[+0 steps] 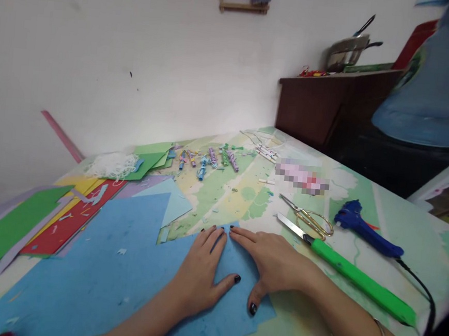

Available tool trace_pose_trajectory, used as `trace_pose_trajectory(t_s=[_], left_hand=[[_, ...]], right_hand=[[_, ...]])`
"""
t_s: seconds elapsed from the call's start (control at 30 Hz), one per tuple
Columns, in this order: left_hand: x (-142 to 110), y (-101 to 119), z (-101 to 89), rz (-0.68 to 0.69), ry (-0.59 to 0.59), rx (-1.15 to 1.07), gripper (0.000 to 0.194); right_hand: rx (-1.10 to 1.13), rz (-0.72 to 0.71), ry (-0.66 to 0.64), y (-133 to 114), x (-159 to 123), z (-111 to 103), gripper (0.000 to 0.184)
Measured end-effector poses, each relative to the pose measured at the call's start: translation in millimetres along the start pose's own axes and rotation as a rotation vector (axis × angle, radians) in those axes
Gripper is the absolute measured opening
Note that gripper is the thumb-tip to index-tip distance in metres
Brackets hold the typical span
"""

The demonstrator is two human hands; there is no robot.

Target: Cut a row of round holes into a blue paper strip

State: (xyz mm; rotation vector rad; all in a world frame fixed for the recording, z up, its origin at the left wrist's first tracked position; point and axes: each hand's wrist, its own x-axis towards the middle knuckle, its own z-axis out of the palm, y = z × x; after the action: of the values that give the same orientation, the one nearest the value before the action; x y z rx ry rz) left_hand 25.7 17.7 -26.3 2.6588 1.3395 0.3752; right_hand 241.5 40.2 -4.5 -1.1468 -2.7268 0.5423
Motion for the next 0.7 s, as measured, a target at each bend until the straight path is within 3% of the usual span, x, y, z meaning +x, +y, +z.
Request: trace_pose_trajectory(t_s=[0.53, 0.63, 0.7], left_hand=[[-1, 0, 1.1, -0.031, -0.029, 0.036, 0.07], [-2, 1, 0.7, -0.024, -0.025, 0.065, 0.07], [-2, 1, 0.5, -0.001, -0.007, 0.097, 0.069]], right_hand=[[0.035, 0.001, -0.007, -1, 1, 3, 0.119], [0.023, -0.038, -0.071, -3, 7, -9, 0.119], [0.048, -0.062, -0.165, 4, 21, -31, 0.104]])
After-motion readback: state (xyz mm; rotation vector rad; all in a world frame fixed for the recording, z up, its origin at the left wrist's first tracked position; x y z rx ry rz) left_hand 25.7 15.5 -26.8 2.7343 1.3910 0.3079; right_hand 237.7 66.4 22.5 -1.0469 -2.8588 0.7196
